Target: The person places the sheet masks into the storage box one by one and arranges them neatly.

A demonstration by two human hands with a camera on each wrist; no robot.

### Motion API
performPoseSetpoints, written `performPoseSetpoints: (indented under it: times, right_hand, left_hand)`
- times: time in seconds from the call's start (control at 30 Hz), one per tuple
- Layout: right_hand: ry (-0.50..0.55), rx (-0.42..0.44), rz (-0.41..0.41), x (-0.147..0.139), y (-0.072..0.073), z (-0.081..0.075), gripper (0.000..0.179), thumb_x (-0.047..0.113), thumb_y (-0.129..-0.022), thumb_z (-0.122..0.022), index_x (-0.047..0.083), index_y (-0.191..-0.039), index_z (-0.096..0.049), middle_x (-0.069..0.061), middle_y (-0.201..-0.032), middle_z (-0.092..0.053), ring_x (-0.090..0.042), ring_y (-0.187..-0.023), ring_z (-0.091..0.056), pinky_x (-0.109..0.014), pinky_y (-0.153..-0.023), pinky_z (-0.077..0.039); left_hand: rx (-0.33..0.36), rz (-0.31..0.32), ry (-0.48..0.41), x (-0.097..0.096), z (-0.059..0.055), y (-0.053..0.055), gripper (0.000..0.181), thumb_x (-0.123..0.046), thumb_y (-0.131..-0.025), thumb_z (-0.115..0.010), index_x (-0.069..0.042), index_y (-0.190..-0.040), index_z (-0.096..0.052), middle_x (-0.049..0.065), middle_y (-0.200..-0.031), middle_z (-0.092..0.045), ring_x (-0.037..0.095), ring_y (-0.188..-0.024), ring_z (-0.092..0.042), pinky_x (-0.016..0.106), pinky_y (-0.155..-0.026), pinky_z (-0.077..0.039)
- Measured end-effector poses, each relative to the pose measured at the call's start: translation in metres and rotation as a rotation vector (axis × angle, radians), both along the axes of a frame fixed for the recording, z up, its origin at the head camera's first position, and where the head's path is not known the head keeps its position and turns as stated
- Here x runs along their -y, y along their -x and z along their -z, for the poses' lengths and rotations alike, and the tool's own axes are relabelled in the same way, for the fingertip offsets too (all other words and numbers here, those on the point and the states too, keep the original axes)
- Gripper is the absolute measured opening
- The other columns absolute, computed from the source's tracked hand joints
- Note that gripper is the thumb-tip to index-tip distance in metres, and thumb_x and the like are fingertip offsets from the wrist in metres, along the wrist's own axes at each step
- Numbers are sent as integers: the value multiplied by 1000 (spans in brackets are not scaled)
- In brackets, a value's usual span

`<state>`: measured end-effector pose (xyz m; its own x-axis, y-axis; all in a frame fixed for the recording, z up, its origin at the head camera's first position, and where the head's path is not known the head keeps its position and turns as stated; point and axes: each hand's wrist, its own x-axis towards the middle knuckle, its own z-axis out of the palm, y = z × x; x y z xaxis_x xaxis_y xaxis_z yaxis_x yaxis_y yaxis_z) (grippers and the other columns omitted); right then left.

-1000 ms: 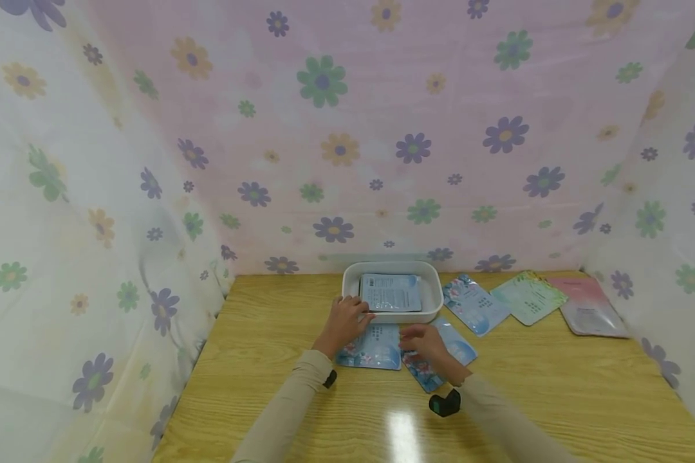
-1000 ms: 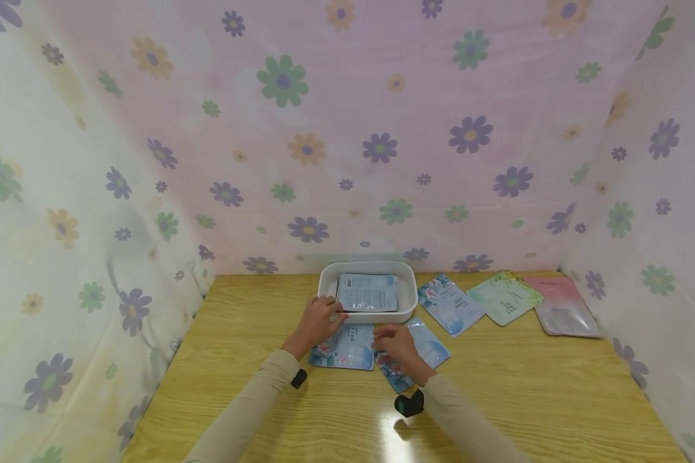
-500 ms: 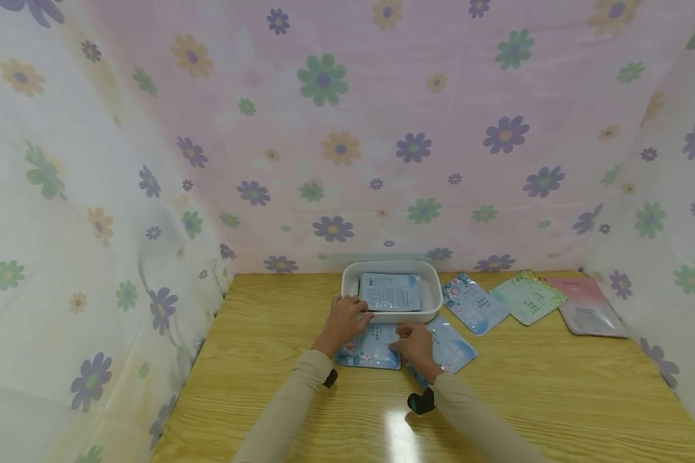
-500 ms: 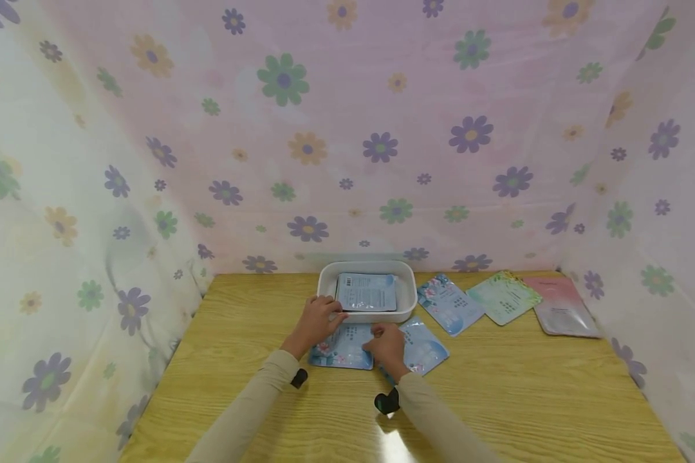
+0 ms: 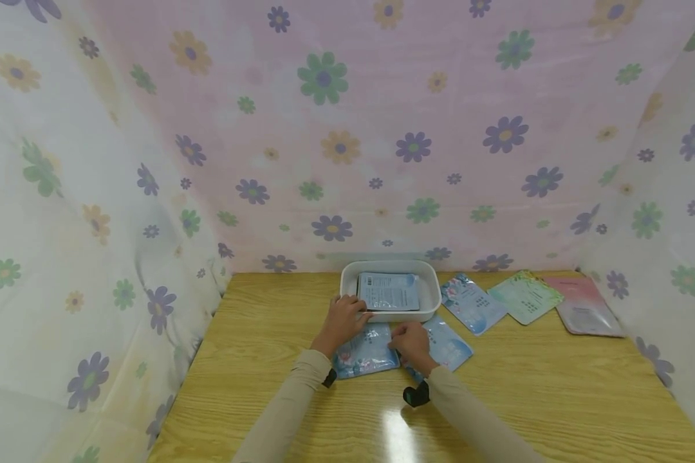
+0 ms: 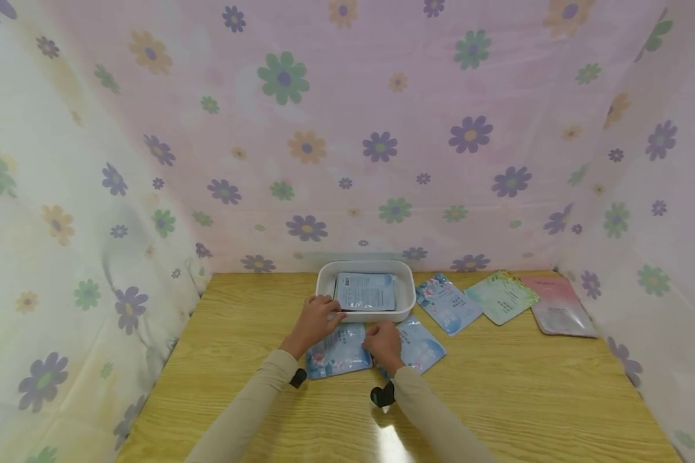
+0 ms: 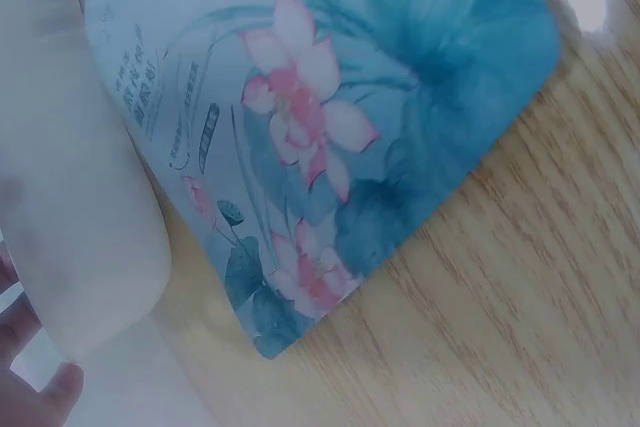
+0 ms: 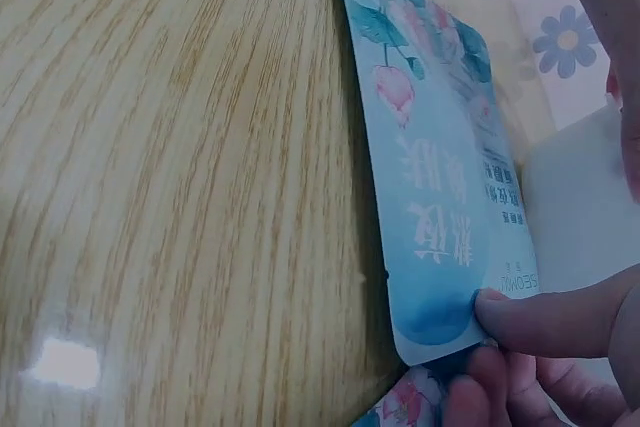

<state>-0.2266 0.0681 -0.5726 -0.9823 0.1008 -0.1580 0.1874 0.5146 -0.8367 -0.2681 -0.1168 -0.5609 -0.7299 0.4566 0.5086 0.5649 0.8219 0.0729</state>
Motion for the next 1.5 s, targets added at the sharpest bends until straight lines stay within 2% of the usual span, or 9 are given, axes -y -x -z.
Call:
performPoseSetpoints:
  times: [0.13, 0.37, 0.5, 0.67, 0.9, 1.07, 1.23, 1.37, 1.5]
  right_hand:
    - [36, -9, -32, -3, 0, 0, 4, -2, -72, -71, -2, -74, -68, -5, -63, -60, -16, -45, -50, -31, -42, -43]
    - [361, 95, -144, -13, -4, 0, 17, -9, -81, -53, -9, -96, -61, -16, -76, -61, -23, -49, -55, -37, -42, -43]
    - [444, 119, -239, -20, -4, -3, 23, -12, -82, -55, -10, -103, -64, -13, -69, -56, -21, -47, -50, -38, -44, -43]
    - [463, 108, -303, -24, -5, -4, 28, -11, -81, -57, -11, -108, -64, -11, -61, -50, -21, -45, -51, -37, -46, -46]
    - [423, 61, -298, -25, -13, 1, 41, -12, -75, -69, -9, -115, -62, -25, -109, -60, -26, -67, -65, -39, -53, -54]
    - [364, 43, -268, -27, -17, 6, 37, -13, -74, -68, -4, -110, -67, -24, -116, -59, -23, -67, -64, -37, -55, -54]
    - [336, -4, -262, -31, -19, 11, 35, -14, -75, -65, -2, -108, -69, -19, -108, -64, -24, -58, -60, -37, -54, -53]
    - [374, -18, -265, -35, -21, 12, 35, -11, -76, -65, -4, -110, -67, -21, -74, -62, -26, -55, -59, -38, -55, -53]
    - [446, -7, -272, -41, -24, 10, 35, -9, -80, -63, -7, -115, -63, -17, -62, -57, -29, -58, -61, -39, -55, -52]
  left_hand:
    - [12, 4, -8, -2, -2, -2, 21, -38, -85, -69, -17, -81, -67, -2, -85, -64, 18, -80, -59, 47, -83, -45]
    - [46, 12, -51, -3, -6, -4, 17, -31, -82, -74, -15, -80, -67, 0, -84, -64, 20, -79, -59, 48, -84, -44]
    - [30, 11, -47, -4, -7, -4, 17, -32, -82, -73, -16, -80, -68, 0, -84, -64, 19, -78, -59, 47, -83, -44]
    - [27, 17, -43, -4, -5, -3, 17, -32, -83, -73, -15, -82, -68, 0, -84, -63, 20, -78, -59, 47, -83, -45]
    - [0, 23, -46, -2, -3, -4, 17, -32, -82, -74, -16, -81, -67, 0, -83, -63, 20, -78, -59, 47, -82, -45]
    - [2, 22, -50, 0, -5, -5, 17, -30, -81, -75, -15, -80, -67, 0, -82, -62, 21, -78, -59, 48, -81, -44]
    - [30, 33, -56, 1, -8, -8, 16, -28, -82, -74, -14, -82, -68, 1, -83, -61, 23, -80, -59, 51, -83, -44]
    - [55, 37, -60, 0, -10, -8, 16, -28, -83, -73, -14, -83, -68, 2, -84, -61, 23, -81, -59, 52, -85, -44]
    - [71, 29, -54, -2, -10, -8, 16, -29, -83, -73, -14, -84, -68, 2, -85, -62, 23, -83, -59, 52, -86, -43]
